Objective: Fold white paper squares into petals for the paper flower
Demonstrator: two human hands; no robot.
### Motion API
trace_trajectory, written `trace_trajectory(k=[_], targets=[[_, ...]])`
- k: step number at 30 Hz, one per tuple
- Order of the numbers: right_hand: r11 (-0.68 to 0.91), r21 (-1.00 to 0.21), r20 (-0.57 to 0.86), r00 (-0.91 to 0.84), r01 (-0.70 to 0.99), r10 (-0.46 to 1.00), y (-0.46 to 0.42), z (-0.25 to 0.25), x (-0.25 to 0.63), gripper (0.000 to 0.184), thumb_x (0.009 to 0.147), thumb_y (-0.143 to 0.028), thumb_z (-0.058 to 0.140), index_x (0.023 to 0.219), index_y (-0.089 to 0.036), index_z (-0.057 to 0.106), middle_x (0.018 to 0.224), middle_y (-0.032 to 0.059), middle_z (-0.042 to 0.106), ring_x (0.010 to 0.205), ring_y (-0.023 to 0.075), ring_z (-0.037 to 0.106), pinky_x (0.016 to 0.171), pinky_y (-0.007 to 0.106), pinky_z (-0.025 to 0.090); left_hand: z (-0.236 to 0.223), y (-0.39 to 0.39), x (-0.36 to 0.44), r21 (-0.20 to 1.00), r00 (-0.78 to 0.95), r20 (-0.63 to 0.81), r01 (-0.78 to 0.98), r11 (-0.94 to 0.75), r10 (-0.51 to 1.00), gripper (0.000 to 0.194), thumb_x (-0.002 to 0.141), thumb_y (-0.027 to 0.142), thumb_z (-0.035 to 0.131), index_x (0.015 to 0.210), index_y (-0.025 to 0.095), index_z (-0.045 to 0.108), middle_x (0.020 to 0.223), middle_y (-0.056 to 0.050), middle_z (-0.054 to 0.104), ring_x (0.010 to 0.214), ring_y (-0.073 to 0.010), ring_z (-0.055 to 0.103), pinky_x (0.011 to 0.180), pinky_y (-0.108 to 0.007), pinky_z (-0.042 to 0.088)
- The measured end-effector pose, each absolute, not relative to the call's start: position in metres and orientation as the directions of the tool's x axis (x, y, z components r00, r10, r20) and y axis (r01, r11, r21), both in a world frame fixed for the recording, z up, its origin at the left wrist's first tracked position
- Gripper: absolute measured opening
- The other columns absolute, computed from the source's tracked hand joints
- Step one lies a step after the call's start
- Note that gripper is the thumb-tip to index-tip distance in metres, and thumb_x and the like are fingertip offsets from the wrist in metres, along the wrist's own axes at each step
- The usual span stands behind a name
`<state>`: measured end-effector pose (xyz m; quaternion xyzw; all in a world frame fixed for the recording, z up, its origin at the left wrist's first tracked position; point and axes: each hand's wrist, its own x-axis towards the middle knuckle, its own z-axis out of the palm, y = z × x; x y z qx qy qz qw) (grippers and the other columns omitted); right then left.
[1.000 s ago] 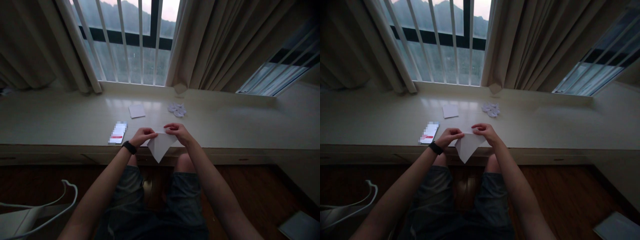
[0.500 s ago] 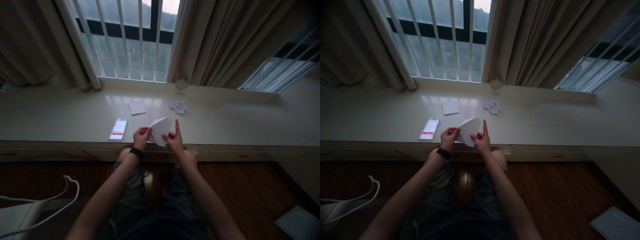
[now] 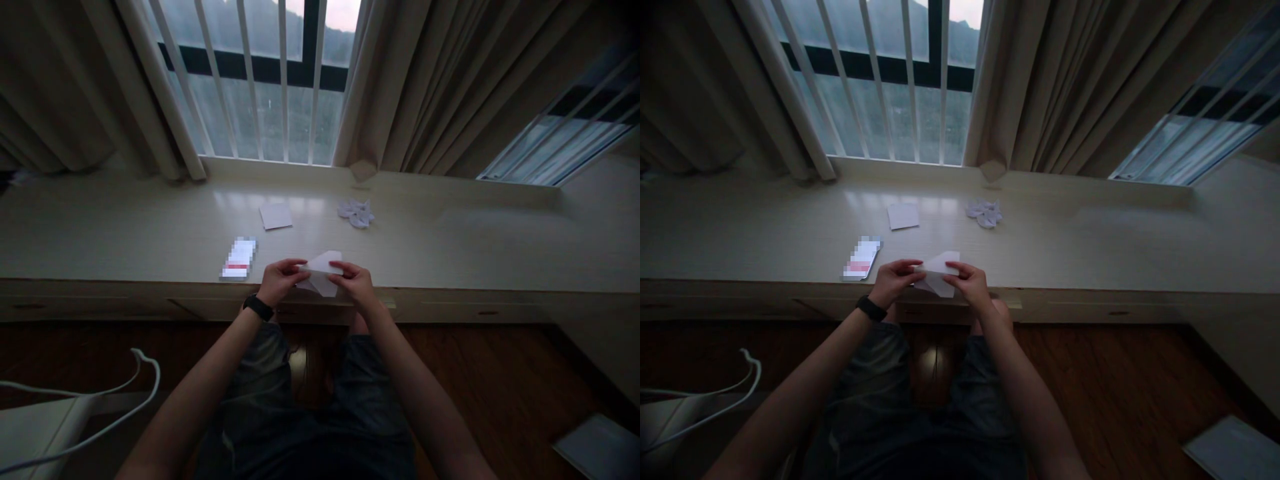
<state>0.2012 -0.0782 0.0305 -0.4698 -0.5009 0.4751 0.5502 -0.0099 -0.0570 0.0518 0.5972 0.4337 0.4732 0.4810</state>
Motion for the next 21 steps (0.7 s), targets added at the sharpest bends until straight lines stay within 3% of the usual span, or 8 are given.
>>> trace_trajectory(k=[4, 9, 13, 18, 21], targets=[[0.118, -0.993, 0.118, 0.07, 0.006, 0.99, -0.08, 0.031, 0.2, 0.048, 0.062, -0.039, 0.08, 0.105, -0.019, 0.073, 0.091, 0.0067, 0.073, 0.077, 0.0194, 0.065, 0.069, 0.032, 0.053, 0.048, -0.057, -0.014, 0.97, 0.13, 0.169, 0.157, -0.188, 0.977, 0.041, 0.065, 0.039, 0.08, 0.098, 0.016, 0.074, 0.075, -0.004, 0.071, 0.066, -0.0159, 0.063, 0.063, -0.029, 0.051], [0.225, -0.944, 0.256, 0.105, 0.243, 0.961, -0.075, 0.03, 0.201, 0.029, 0.071, -0.043, 0.073, 0.088, -0.02, 0.076, 0.083, 0.0065, 0.071, 0.076, 0.0186, 0.063, 0.07, 0.032, 0.05, 0.048, -0.055, -0.015, 0.879, 0.115, 0.314, 0.341, -0.334, 0.942, 0.021, 0.071, 0.04, 0.075, 0.082, 0.022, 0.076, 0.081, -0.004, 0.071, 0.075, -0.017, 0.064, 0.073, -0.031, 0.052], [0.287, -0.889, 0.352, 0.129, 0.357, 0.927, -0.071, 0.029, 0.202, 0.028, 0.071, -0.047, 0.073, 0.075, -0.019, 0.073, 0.086, 0.0072, 0.067, 0.085, 0.0203, 0.061, 0.075, 0.032, 0.049, 0.048, -0.054, -0.013, 0.861, 0.14, 0.379, 0.31, -0.404, 0.915, 0.023, 0.073, 0.042, 0.073, 0.078, 0.019, 0.072, 0.095, -0.007, 0.068, 0.084, -0.0174, 0.063, 0.07, -0.028, 0.052], [0.099, -0.979, 0.113, 0.073, 0.177, 0.991, -0.068, 0.028, 0.196, 0.04, 0.071, -0.051, 0.071, 0.091, -0.018, 0.064, 0.073, 0.0018, 0.065, 0.065, 0.016, 0.06, 0.058, 0.027, 0.049, 0.045, -0.049, -0.006, 0.955, 0.172, 0.149, 0.232, -0.187, 0.974, 0.033, 0.076, 0.047, 0.068, 0.081, 0.015, 0.065, 0.065, -0.003, 0.065, 0.059, -0.0141, 0.059, 0.052, -0.023, 0.045], [0.006, -0.998, 0.007, 0.0, 0.06, 1.0, -0.063, 0.022, 0.193, 0.049, 0.062, -0.047, 0.079, 0.097, -0.017, 0.061, 0.084, 0.0039, 0.068, 0.069, 0.0169, 0.062, 0.057, 0.028, 0.053, 0.043, -0.045, -0.003, 0.992, 0.121, 0.044, 0.113, -0.057, 0.992, 0.038, 0.072, 0.05, 0.071, 0.082, 0.014, 0.062, 0.068, -0.004, 0.066, 0.058, -0.0144, 0.06, 0.049, -0.023, 0.046]])
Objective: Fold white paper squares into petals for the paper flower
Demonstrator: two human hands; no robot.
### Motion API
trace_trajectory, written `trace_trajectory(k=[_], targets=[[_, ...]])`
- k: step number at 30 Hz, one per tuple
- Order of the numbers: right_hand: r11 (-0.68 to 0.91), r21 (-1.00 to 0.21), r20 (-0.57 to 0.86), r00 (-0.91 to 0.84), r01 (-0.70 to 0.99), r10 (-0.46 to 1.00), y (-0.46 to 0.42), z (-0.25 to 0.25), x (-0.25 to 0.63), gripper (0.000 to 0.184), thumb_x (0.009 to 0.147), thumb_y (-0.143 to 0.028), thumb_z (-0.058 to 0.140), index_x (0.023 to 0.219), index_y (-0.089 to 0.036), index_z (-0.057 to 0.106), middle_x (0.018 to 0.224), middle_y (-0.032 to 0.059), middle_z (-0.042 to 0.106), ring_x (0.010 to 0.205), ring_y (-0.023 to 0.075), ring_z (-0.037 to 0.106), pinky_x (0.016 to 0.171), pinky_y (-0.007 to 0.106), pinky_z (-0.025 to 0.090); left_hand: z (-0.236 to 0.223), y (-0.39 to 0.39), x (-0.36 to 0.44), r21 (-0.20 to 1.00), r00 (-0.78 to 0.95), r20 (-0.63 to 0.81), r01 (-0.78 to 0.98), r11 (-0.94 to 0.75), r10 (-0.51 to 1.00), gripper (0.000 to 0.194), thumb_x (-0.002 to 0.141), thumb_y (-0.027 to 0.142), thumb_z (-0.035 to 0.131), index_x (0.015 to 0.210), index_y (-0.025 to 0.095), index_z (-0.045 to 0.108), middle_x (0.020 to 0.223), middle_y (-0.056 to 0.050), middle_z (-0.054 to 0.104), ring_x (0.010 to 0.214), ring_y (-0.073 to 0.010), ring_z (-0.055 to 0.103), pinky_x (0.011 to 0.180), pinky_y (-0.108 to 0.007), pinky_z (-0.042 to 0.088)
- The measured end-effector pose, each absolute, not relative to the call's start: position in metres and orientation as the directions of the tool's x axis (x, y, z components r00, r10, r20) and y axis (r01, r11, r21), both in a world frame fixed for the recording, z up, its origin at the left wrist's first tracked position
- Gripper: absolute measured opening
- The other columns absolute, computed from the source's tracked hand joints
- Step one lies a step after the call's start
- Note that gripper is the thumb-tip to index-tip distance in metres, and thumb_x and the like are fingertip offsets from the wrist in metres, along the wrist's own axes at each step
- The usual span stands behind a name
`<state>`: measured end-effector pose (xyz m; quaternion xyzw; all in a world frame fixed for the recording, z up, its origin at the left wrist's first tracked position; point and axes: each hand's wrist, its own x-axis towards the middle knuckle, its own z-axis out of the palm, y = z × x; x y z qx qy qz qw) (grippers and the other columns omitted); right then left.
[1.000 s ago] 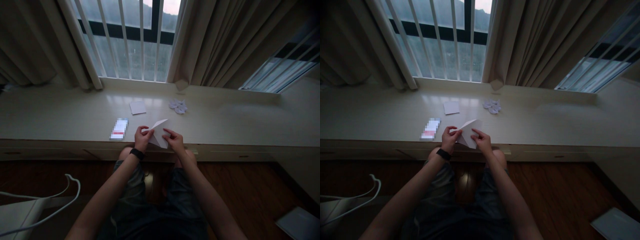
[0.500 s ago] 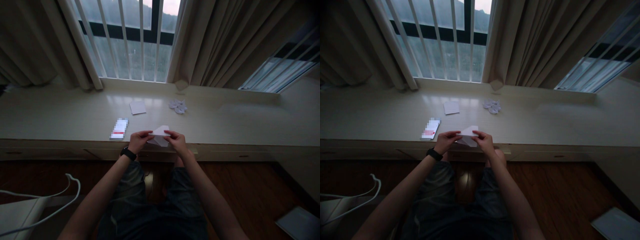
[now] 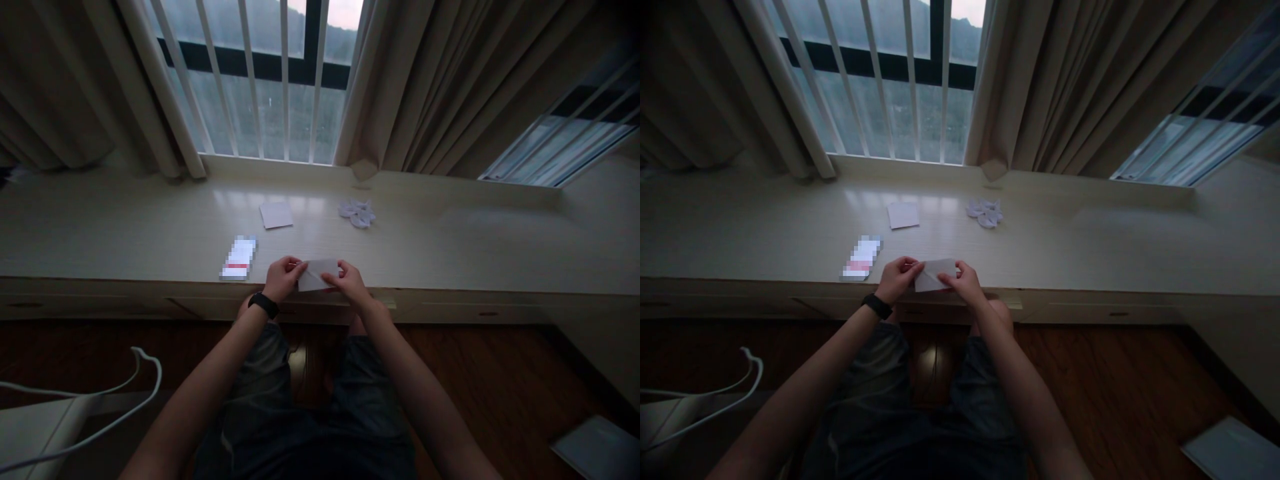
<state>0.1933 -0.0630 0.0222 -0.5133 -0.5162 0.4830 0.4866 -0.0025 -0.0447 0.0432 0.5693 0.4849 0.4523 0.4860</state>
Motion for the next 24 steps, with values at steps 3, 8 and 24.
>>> trace_trajectory(k=[3, 8, 24], targets=[[-0.058, -0.998, -0.057, -0.034, -0.03, 0.998, -0.056, 0.016, 0.193, 0.048, 0.061, -0.046, 0.079, 0.094, -0.016, 0.061, 0.09, 0.0062, 0.068, 0.072, 0.0186, 0.064, 0.059, 0.031, 0.057, 0.04, -0.039, -0.001, 0.999, 0.15, -0.038, 0.034, 0.033, 0.988, 0.045, 0.066, 0.046, 0.077, 0.091, 0.013, 0.06, 0.073, -0.005, 0.068, 0.062, -0.0159, 0.063, 0.052, -0.025, 0.051], [-0.058, -0.997, -0.057, -0.034, -0.046, 0.998, -0.045, 0.011, 0.195, 0.053, 0.055, -0.042, 0.083, 0.095, -0.018, 0.057, 0.087, 0.0041, 0.067, 0.072, 0.0193, 0.065, 0.055, 0.032, 0.059, 0.026, -0.023, 0.003, 0.996, 0.179, -0.068, 0.064, 0.057, 0.982, 0.047, 0.061, 0.037, 0.082, 0.094, 0.012, 0.061, 0.064, -0.002, 0.064, 0.057, -0.0146, 0.062, 0.052, -0.025, 0.051], [-0.055, -0.981, -0.055, 0.002, 0.186, 0.998, 0.0, -0.016, 0.213, 0.053, 0.059, -0.039, 0.076, 0.103, -0.015, 0.061, 0.069, 0.0025, 0.067, 0.052, 0.0141, 0.057, 0.047, 0.025, 0.047, -0.016, 0.044, 0.0, 0.974, 0.181, -0.19, 0.158, 0.162, 0.965, 0.033, 0.06, 0.032, 0.081, 0.082, 0.012, 0.064, 0.066, -0.001, 0.065, 0.059, -0.0148, 0.064, 0.053, -0.024, 0.052]])
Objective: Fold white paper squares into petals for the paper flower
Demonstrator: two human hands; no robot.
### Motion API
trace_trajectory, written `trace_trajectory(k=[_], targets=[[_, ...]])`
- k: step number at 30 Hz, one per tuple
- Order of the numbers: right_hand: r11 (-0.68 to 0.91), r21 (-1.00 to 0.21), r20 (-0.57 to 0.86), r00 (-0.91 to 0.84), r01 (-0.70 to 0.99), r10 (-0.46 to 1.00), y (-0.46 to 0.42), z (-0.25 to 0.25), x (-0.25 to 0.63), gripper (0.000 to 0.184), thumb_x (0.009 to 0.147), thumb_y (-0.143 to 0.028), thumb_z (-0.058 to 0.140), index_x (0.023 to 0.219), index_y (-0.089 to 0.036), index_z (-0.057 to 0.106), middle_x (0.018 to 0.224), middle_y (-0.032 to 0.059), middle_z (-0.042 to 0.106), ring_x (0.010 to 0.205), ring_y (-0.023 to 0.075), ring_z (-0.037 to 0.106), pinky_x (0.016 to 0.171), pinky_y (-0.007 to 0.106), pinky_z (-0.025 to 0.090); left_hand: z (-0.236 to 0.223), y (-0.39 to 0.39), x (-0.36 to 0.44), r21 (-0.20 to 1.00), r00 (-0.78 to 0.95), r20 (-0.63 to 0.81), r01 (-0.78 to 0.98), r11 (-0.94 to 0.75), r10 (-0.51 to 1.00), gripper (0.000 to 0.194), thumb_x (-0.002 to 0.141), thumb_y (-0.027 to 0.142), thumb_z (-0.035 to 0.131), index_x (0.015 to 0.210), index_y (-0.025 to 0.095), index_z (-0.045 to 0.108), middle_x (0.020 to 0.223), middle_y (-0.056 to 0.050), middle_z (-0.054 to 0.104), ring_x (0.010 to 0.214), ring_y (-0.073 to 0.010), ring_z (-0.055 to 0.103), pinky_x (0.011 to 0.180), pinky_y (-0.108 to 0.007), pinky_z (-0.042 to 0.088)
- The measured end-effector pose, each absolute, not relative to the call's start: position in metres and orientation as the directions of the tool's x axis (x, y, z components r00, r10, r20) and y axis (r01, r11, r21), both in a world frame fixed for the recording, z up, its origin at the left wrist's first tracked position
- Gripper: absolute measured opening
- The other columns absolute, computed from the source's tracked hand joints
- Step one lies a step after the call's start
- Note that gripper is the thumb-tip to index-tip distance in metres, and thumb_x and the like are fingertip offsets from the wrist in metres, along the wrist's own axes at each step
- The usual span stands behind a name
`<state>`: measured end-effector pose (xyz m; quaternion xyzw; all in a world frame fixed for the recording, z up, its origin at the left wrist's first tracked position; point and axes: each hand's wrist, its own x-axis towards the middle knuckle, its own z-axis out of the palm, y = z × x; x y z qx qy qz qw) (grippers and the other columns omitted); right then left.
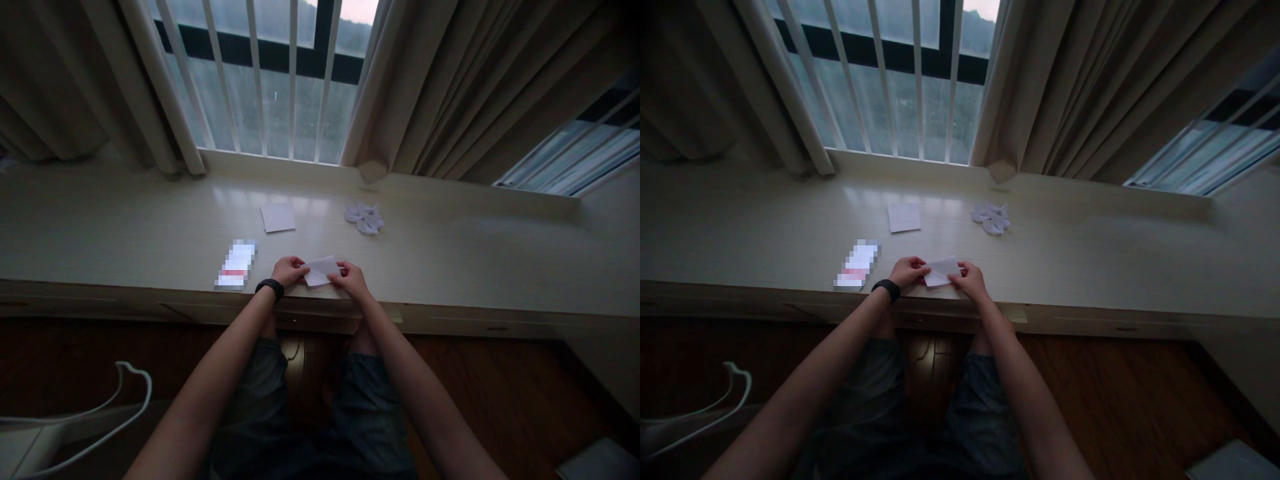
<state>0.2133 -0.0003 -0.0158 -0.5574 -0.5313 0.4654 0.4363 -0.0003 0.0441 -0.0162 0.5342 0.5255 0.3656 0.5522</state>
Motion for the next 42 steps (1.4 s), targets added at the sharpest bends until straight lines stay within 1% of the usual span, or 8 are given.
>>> trace_trajectory(k=[8, 12, 15, 18, 25, 30, 37, 42], targets=[[-0.071, -0.993, -0.082, -0.12, 0.092, 0.989, -0.003, -0.006, 0.215, 0.069, 0.06, -0.04, 0.077, 0.121, -0.017, 0.058, 0.07, -0.0009, 0.065, 0.056, 0.0125, 0.057, 0.048, 0.022, 0.043, -0.01, 0.044, 0.002, 0.971, 0.491, -0.15, 0.235, 0.036, 0.858, 0.036, 0.061, 0.042, 0.079, 0.078, 0.011, 0.07, 0.069, -0.004, 0.067, 0.059, -0.0141, 0.059, 0.051, -0.022, 0.043], [-0.167, -0.986, -0.167, 0.003, -0.007, 0.986, -0.001, -0.003, 0.209, 0.064, 0.06, -0.048, 0.077, 0.113, -0.017, 0.06, 0.071, 0.0014, 0.066, 0.058, 0.0138, 0.06, 0.049, 0.023, 0.047, -0.005, 0.034, 0.01, 0.992, 0.328, -0.048, 0.126, 0.007, 0.944, 0.039, 0.068, 0.048, 0.072, 0.08, 0.011, 0.069, 0.07, -0.003, 0.066, 0.06, -0.0133, 0.058, 0.054, -0.022, 0.043], [-0.162, -0.986, -0.165, -0.085, 0.041, 0.983, 0.0, -0.006, 0.204, 0.046, 0.061, -0.053, 0.076, 0.085, -0.014, 0.066, 0.068, 0.0029, 0.066, 0.054, 0.012, 0.058, 0.048, 0.022, 0.044, -0.002, 0.029, 0.009, 0.996, 0.309, -0.065, 0.071, 0.046, 0.949, 0.043, 0.066, 0.049, 0.074, 0.084, 0.01, 0.069, 0.071, -0.003, 0.066, 0.06, -0.0132, 0.058, 0.054, -0.023, 0.044], [-0.143, -0.988, -0.151, -0.133, 0.063, 0.98, 0.0, -0.008, 0.206, 0.042, 0.061, -0.052, 0.076, 0.075, -0.014, 0.067, 0.063, 0.0011, 0.064, 0.049, 0.0097, 0.053, 0.046, 0.021, 0.041, -0.001, 0.026, 0.004, 0.991, 0.347, -0.134, 0.067, 0.118, 0.928, 0.044, 0.064, 0.048, 0.076, 0.085, 0.011, 0.067, 0.069, -0.002, 0.064, 0.057, -0.0117, 0.056, 0.051, -0.022, 0.044], [-0.103, -0.99, -0.118, -0.171, 0.093, 0.978, -0.003, -0.004, 0.214, 0.04, 0.064, -0.048, 0.074, 0.085, -0.014, 0.07, 0.066, 0.001, 0.065, 0.051, 0.0092, 0.051, 0.045, 0.019, 0.038, 0.001, 0.024, 0.0, 0.987, 0.426, -0.159, 0.073, 0.141, 0.891, 0.04, 0.063, 0.041, 0.079, 0.086, 0.012, 0.066, 0.068, -0.003, 0.065, 0.056, -0.0114, 0.057, 0.049, -0.021, 0.045], [-0.104, -0.994, -0.107, -0.142, 0.03, 0.984, -0.005, -0.003, 0.213, 0.043, 0.064, -0.045, 0.074, 0.094, -0.015, 0.073, 0.069, 0.0008, 0.067, 0.053, 0.0092, 0.051, 0.047, 0.02, 0.039, 0.006, 0.023, 0.001, 0.979, 0.424, -0.191, 0.016, 0.203, 0.885, 0.046, 0.065, 0.033, 0.077, 0.105, 0.014, 0.065, 0.07, -0.002, 0.066, 0.057, -0.0121, 0.059, 0.052, -0.024, 0.051], [-0.12, -0.991, -0.112, -0.133, -0.056, 0.985, -0.006, -0.008, 0.215, 0.031, 0.064, -0.028, 0.068, 0.093, -0.021, 0.076, 0.078, 0.0016, 0.072, 0.065, 0.0116, 0.058, 0.062, 0.024, 0.047, 0.01, 0.022, 0.005, 0.968, 0.379, -0.213, -0.046, 0.248, 0.9, 0.02, 0.072, 0.017, 0.065, 0.091, 0.014, 0.073, 0.083, -0.007, 0.069, 0.066, -0.0112, 0.061, 0.057, -0.023, 0.055], [-0.048, -0.997, -0.045, -0.045, -0.06, 0.998, -0.006, -0.015, 0.209, 0.028, 0.063, -0.025, 0.064, 0.088, -0.02, 0.077, 0.082, 0.0037, 0.074, 0.072, 0.0159, 0.064, 0.071, 0.031, 0.052, 0.013, 0.021, 0.009, 0.961, 0.305, -0.199, -0.125, 0.247, 0.931, 0.036, 0.079, 0.031, 0.067, 0.11, 0.014, 0.066, 0.086, -0.006, 0.067, 0.073, -0.0147, 0.065, 0.062, -0.029, 0.059]])
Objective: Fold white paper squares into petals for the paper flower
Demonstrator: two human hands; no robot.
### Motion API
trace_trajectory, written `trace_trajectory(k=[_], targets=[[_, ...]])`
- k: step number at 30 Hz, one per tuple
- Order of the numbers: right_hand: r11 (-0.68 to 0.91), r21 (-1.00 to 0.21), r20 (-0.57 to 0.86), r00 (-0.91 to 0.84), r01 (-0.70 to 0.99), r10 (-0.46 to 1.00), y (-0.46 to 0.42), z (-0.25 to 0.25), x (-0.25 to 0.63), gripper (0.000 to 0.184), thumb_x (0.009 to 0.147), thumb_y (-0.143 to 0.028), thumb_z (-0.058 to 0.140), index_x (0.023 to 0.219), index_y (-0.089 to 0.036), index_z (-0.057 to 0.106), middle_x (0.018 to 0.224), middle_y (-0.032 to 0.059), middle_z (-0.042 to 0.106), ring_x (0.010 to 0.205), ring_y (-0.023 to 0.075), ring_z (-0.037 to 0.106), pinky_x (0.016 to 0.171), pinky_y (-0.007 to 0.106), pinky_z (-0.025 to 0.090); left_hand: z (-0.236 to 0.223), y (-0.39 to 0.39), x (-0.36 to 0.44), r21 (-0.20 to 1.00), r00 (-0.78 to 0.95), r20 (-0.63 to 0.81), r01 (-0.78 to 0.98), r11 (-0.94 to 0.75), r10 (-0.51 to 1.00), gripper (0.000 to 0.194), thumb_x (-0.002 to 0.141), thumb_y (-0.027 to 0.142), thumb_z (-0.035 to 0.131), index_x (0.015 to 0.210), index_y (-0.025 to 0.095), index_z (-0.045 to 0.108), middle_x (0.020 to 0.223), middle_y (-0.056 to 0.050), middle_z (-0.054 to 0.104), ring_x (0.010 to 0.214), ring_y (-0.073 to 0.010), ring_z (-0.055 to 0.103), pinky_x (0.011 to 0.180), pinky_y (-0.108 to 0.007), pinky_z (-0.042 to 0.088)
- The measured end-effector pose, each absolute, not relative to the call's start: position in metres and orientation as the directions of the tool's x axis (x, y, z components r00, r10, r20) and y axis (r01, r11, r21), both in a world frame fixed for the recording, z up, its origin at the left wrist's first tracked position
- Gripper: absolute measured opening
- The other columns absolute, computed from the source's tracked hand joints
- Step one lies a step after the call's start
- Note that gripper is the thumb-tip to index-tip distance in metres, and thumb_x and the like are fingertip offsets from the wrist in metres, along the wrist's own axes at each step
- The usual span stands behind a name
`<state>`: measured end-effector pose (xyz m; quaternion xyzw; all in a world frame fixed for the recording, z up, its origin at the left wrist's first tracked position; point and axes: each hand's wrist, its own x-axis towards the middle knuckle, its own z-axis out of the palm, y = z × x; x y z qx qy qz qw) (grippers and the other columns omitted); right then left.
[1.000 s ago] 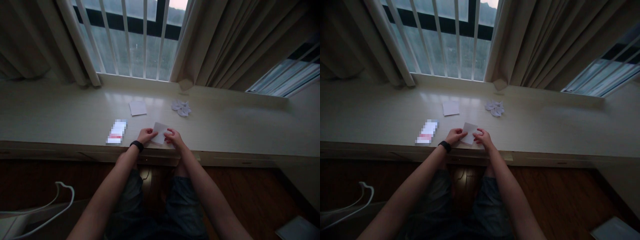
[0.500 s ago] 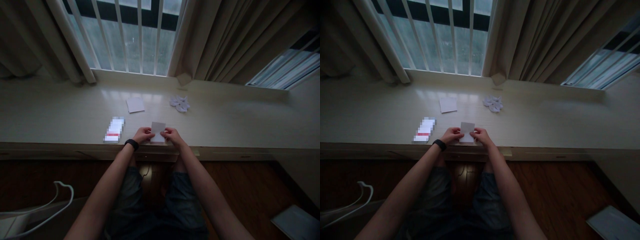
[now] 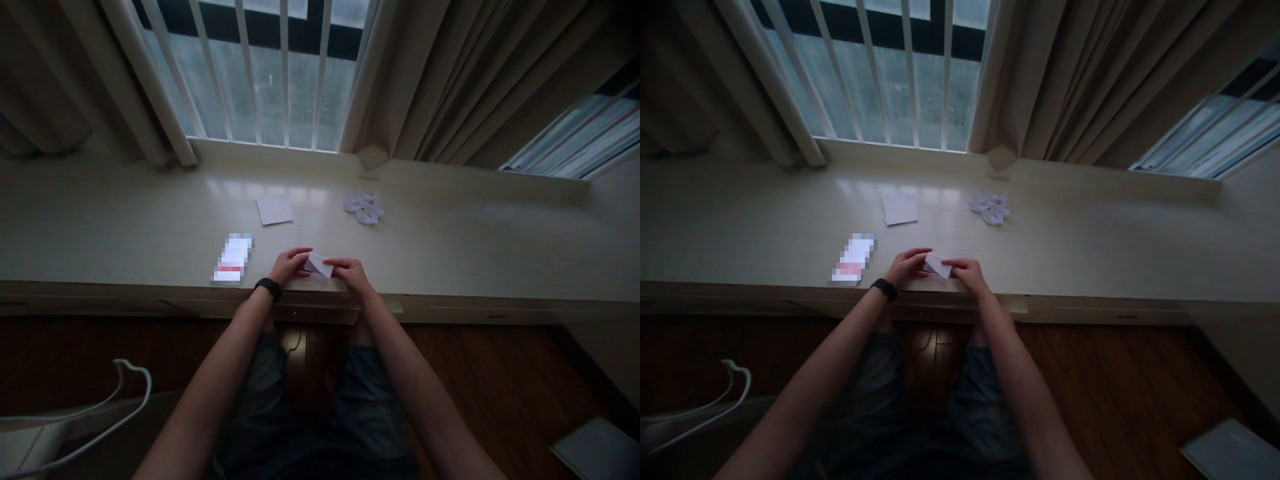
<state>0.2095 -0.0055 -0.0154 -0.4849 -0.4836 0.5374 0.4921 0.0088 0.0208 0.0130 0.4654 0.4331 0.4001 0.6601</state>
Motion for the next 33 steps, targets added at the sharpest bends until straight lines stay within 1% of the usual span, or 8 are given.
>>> trace_trajectory(k=[3, 8, 14, 18, 22, 28, 30, 33], targets=[[-0.004, -1.0, -0.004, 0.032, -0.015, 0.999, -0.006, -0.018, 0.204, 0.03, 0.066, -0.029, 0.063, 0.091, -0.019, 0.077, 0.087, 0.0048, 0.074, 0.073, 0.0167, 0.064, 0.071, 0.032, 0.053, 0.014, 0.019, 0.01, 0.962, 0.251, -0.19, -0.147, 0.231, 0.949, 0.044, 0.077, 0.04, 0.071, 0.11, 0.012, 0.063, 0.085, -0.006, 0.067, 0.072, -0.0146, 0.066, 0.068, -0.031, 0.06], [-0.002, -1.0, -0.001, 0.067, 0.02, 0.998, -0.007, -0.015, 0.201, 0.033, 0.068, -0.034, 0.063, 0.094, -0.02, 0.076, 0.087, 0.0046, 0.074, 0.07, 0.0149, 0.063, 0.069, 0.03, 0.053, 0.008, 0.019, 0.009, 0.967, 0.217, -0.174, -0.147, 0.208, 0.96, 0.049, 0.065, 0.032, 0.083, 0.104, 0.012, 0.061, 0.086, -0.008, 0.071, 0.076, -0.0159, 0.068, 0.075, -0.033, 0.059], [-0.007, -0.999, -0.002, 0.122, 0.047, 0.992, -0.011, -0.019, 0.197, 0.043, 0.072, -0.038, 0.062, 0.107, -0.018, 0.073, 0.08, 0.0052, 0.073, 0.061, 0.0141, 0.062, 0.063, 0.03, 0.053, -0.005, 0.023, 0.004, 0.954, 0.208, -0.136, -0.236, 0.185, 0.969, 0.049, 0.06, 0.035, 0.085, 0.097, 0.009, 0.064, 0.087, -0.01, 0.072, 0.079, -0.0167, 0.069, 0.083, -0.035, 0.056], [0.062, -0.974, 0.091, 0.127, 0.217, 0.988, -0.017, -0.027, 0.19, 0.04, 0.078, -0.036, 0.058, 0.113, -0.021, 0.07, 0.075, 0.0037, 0.074, 0.066, 0.0176, 0.065, 0.068, 0.032, 0.053, -0.007, 0.024, 0.004, 0.953, 0.148, -0.144, -0.246, 0.178, 0.978, 0.05, 0.059, 0.041, 0.084, 0.095, 0.01, 0.067, 0.09, -0.01, 0.072, 0.079, -0.0162, 0.068, 0.08, -0.033, 0.056], [0.103, -0.952, 0.141, 0.114, 0.288, 0.983, -0.023, -0.027, 0.188, 0.036, 0.079, -0.031, 0.057, 0.11, -0.023, 0.072, 0.085, 0.0041, 0.075, 0.075, 0.0211, 0.069, 0.077, 0.035, 0.054, -0.009, 0.026, 0.006, 0.977, 0.089, -0.115, -0.17, 0.129, 0.989, 0.051, 0.058, 0.043, 0.084, 0.094, 0.01, 0.07, 0.087, -0.01, 0.073, 0.075, -0.016, 0.067, 0.074, -0.031, 0.055], [0.086, -0.995, 0.085, -0.019, 0.056, 0.996, -0.021, -0.012, 0.197, 0.048, 0.074, -0.037, 0.065, 0.12, -0.023, 0.066, 0.107, 0.0052, 0.072, 0.1, 0.024, 0.066, 0.09, 0.037, 0.051, -0.011, 0.026, 0.008, 0.987, 0.059, -0.08, -0.134, 0.087, 0.995, 0.049, 0.058, 0.044, 0.083, 0.093, 0.011, 0.073, 0.085, -0.01, 0.074, 0.07, -0.0152, 0.065, 0.068, -0.029, 0.053], [0.017, -0.999, 0.016, 0.025, -0.048, 1.0, -0.014, -0.008, 0.197, 0.059, 0.074, -0.045, 0.066, 0.128, -0.022, 0.059, 0.101, 0.0059, 0.073, 0.093, 0.0228, 0.067, 0.083, 0.036, 0.053, -0.01, 0.024, 0.008, 0.992, 0.098, -0.059, -0.109, 0.07, 0.993, 0.048, 0.058, 0.044, 0.083, 0.091, 0.011, 0.074, 0.085, -0.01, 0.074, 0.07, -0.016, 0.065, 0.067, -0.028, 0.052], [-0.047, -0.998, -0.048, 0.05, -0.034, 0.998, -0.001, -0.007, 0.192, 0.065, 0.07, -0.052, 0.069, 0.126, -0.019, 0.06, 0.081, 0.0042, 0.072, 0.072, 0.0194, 0.066, 0.065, 0.031, 0.054, -0.011, 0.023, 0.008, 0.997, 0.174, -0.046, -0.058, 0.057, 0.984, 0.048, 0.057, 0.043, 0.084, 0.092, 0.011, 0.074, 0.086, -0.01, 0.074, 0.072, -0.0172, 0.066, 0.065, -0.029, 0.053]])
